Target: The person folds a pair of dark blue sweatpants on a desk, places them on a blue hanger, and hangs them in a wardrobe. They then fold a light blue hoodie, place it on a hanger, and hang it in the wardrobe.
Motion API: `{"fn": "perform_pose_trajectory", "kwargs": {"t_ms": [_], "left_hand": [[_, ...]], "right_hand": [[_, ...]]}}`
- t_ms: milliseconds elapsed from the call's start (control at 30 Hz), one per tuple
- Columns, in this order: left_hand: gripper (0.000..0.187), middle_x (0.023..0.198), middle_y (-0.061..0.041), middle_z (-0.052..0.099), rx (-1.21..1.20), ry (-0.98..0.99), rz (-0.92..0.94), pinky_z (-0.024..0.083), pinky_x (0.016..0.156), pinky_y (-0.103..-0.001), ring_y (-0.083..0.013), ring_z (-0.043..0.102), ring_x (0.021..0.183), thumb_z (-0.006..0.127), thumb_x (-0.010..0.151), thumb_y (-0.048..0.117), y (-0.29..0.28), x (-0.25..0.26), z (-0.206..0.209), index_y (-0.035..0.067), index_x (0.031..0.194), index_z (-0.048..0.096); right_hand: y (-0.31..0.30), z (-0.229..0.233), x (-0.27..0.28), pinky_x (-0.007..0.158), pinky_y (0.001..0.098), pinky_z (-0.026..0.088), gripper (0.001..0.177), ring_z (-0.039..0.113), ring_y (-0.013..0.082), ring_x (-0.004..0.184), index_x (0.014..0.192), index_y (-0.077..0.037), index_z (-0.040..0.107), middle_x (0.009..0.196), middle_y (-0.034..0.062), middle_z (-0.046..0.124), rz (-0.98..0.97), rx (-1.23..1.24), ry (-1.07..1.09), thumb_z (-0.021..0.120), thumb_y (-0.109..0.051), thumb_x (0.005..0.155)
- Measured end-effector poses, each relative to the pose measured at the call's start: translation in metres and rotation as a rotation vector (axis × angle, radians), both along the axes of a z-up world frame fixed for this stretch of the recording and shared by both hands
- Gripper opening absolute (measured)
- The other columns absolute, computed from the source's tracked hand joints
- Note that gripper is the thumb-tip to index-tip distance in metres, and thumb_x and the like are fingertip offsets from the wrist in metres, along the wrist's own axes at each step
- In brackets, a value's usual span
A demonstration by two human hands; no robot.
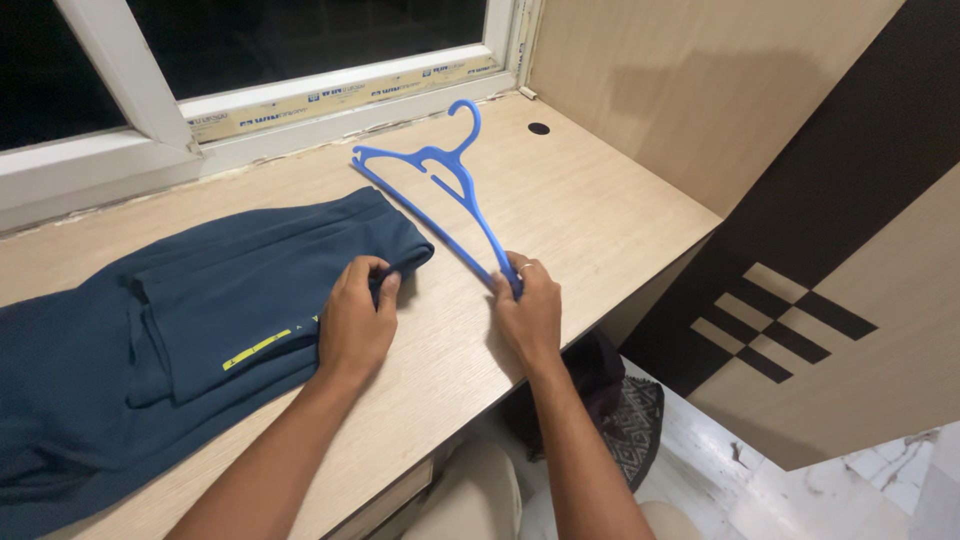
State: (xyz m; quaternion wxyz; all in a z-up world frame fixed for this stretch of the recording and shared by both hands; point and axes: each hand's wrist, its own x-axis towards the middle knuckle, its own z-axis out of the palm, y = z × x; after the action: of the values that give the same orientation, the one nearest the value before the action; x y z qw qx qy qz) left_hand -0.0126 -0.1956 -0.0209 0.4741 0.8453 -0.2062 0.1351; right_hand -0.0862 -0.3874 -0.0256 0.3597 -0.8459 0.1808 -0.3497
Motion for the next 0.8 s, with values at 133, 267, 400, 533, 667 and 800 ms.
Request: {"fn": "perform_pose_trajectory", "kwargs": {"t_ms": [133,267,400,533,667,800], "left_hand": [[0.022,0.11,-0.014,0.07,0.015,0.08,0.004,0.052,0.085,-0.046,-0.0344,0.067,0.103,0.065,0.097,0.025,0.0,-0.003,0.007,0.005,0.107,0.064],[0.021,0.109,-0.014,0.069,0.008,0.021,-0.016,0.051,0.086,-0.046,-0.0346,0.066,0.104,0.065,0.097,0.023,0.0,-0.005,0.009,0.005,0.108,0.063],[0.018,0.106,-0.013,0.069,0.054,-0.051,-0.028,0.049,0.087,-0.047,-0.035,0.064,0.104,0.067,0.095,0.02,-0.001,-0.006,0.008,0.006,0.105,0.065],[0.015,0.104,-0.011,0.069,0.061,-0.108,-0.058,0.048,0.088,-0.046,-0.0333,0.064,0.102,0.067,0.094,0.017,-0.001,-0.006,0.005,0.006,0.104,0.066],[0.015,0.102,-0.01,0.069,0.168,-0.199,-0.072,0.047,0.089,-0.045,-0.0327,0.064,0.1,0.069,0.091,0.016,-0.002,-0.006,0.004,0.008,0.103,0.068],[0.015,0.102,-0.01,0.07,0.09,-0.19,-0.094,0.047,0.088,-0.044,-0.0324,0.064,0.1,0.07,0.091,0.016,0.0,-0.006,0.005,0.007,0.103,0.069]], "right_hand": [[0.006,0.008,-0.002,0.055,0.0346,0.054,0.042,0.066,0.0212,0.061,0.126,-0.002,0.068,0.092,0.0129,0.074,0.13,0.0,0.042,0.071,-0.023,0.091],[0.017,0.016,-0.012,0.057,0.0343,0.054,0.048,0.068,0.0209,0.061,0.131,-0.003,0.068,0.085,0.0135,0.074,0.287,-0.104,0.055,0.072,-0.03,0.09],[0.021,0.022,-0.016,0.06,0.0355,0.053,0.046,0.067,0.0234,0.063,0.133,-0.005,0.069,0.082,0.0133,0.072,0.361,-0.318,0.047,0.071,-0.031,0.094],[0.022,0.02,-0.015,0.06,0.0355,0.053,0.046,0.068,0.024,0.064,0.134,-0.007,0.066,0.084,0.0105,0.072,0.387,-0.365,0.064,0.071,-0.03,0.095],[0.024,0.019,-0.015,0.062,0.0368,0.053,0.046,0.066,0.0251,0.065,0.134,-0.007,0.067,0.081,0.0101,0.069,0.402,-0.429,0.01,0.074,-0.028,0.093],[0.027,0.022,-0.018,0.063,0.0369,0.053,0.051,0.065,0.0251,0.066,0.138,-0.007,0.065,0.082,0.0099,0.067,0.45,-0.45,-0.007,0.074,-0.025,0.091]]}}
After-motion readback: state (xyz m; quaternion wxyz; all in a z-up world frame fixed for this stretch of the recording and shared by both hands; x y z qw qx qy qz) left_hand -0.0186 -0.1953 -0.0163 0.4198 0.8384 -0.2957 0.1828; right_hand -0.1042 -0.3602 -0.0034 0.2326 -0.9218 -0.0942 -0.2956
